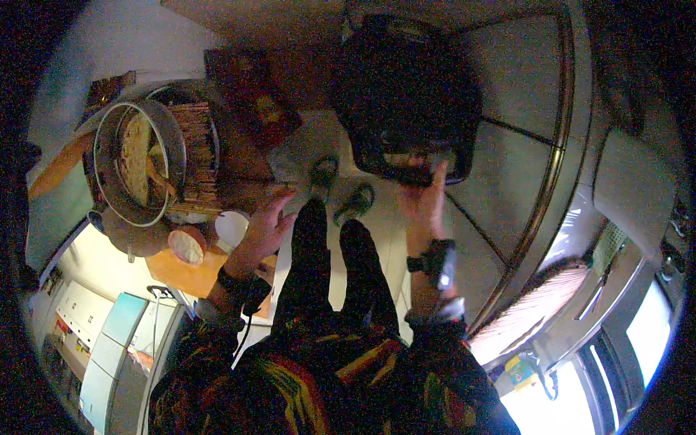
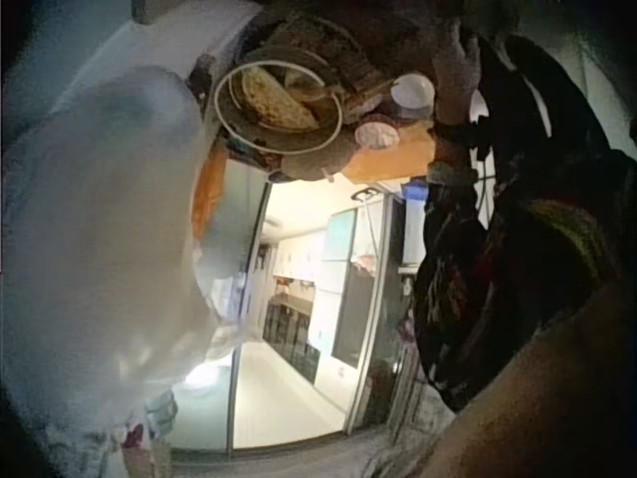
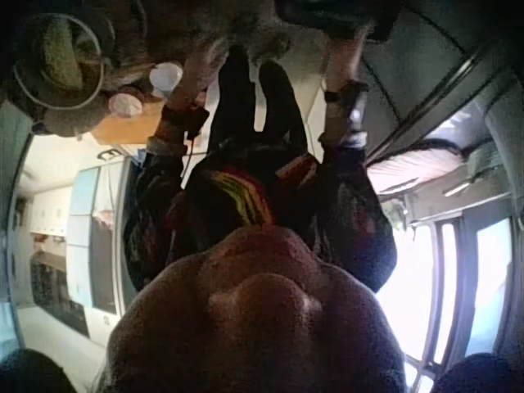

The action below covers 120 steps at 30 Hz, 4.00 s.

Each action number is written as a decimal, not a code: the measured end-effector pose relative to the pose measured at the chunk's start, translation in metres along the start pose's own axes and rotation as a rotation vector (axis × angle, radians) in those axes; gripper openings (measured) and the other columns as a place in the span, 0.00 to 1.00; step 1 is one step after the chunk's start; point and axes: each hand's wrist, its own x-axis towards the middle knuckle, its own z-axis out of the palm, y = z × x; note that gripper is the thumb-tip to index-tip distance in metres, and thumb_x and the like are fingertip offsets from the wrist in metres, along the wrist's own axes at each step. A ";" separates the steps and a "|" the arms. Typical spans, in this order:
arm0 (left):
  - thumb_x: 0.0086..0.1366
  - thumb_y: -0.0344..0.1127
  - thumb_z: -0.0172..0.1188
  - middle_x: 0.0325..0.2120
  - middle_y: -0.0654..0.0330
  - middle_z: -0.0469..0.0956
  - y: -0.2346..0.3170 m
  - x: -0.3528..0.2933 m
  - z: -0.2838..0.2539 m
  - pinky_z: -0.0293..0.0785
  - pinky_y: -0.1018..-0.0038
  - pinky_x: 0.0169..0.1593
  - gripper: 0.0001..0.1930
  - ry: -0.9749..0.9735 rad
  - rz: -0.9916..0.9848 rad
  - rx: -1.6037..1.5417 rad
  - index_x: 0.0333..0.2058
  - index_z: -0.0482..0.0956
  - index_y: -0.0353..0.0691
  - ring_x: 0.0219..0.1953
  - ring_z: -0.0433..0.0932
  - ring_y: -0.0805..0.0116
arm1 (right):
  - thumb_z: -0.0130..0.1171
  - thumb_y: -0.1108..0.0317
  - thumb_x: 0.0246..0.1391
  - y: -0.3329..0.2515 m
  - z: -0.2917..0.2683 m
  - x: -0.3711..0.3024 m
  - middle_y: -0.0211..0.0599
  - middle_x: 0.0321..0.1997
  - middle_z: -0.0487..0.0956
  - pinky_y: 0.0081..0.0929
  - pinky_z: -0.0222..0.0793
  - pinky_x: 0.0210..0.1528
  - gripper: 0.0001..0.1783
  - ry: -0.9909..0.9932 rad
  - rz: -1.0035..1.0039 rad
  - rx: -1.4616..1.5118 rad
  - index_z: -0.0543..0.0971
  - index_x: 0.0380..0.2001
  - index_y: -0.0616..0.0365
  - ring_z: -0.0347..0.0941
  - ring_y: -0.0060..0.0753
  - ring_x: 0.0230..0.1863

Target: The person wipes a wooden cutting board with a white cloth, then washes hands at the sink using soap and water. They dry hands with a purple cloth, wipe the sink area, and later wipe a dining chair with a light blue cloth.

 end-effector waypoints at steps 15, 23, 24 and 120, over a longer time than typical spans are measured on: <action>0.59 0.36 0.55 0.48 0.49 0.70 -0.051 -0.050 0.018 0.68 0.62 0.51 0.22 0.101 -0.068 0.090 0.52 0.67 0.39 0.49 0.70 0.48 | 0.61 0.58 0.49 0.056 -0.220 0.143 0.43 0.41 0.73 0.38 0.74 0.38 0.20 0.096 0.418 -0.169 0.72 0.41 0.59 0.70 0.39 0.37; 0.59 0.37 0.55 0.53 0.48 0.66 -0.064 -0.165 0.038 0.67 0.60 0.53 0.22 0.246 -0.216 0.076 0.52 0.67 0.39 0.51 0.69 0.46 | 0.63 0.60 0.47 0.027 -0.257 0.186 0.40 0.26 0.68 0.44 0.71 0.45 0.16 0.249 0.538 -0.236 0.69 0.25 0.58 0.64 0.36 0.26; 0.58 0.37 0.55 0.53 0.47 0.66 -0.068 -0.188 0.040 0.66 0.60 0.54 0.23 0.223 -0.302 0.173 0.52 0.67 0.40 0.52 0.68 0.46 | 0.62 0.59 0.49 0.028 -0.269 0.197 0.42 0.32 0.68 0.46 0.68 0.48 0.18 0.154 0.674 -0.086 0.68 0.32 0.60 0.64 0.38 0.33; 0.63 0.63 0.39 0.57 0.46 0.60 -0.169 -0.842 0.231 0.59 0.55 0.59 0.38 1.029 0.050 -1.684 0.60 0.52 0.37 0.57 0.62 0.51 | 0.51 0.46 0.55 0.006 -0.523 -0.427 0.37 0.62 0.63 0.38 0.63 0.57 0.37 -0.232 0.015 -0.142 0.53 0.62 0.51 0.62 0.36 0.58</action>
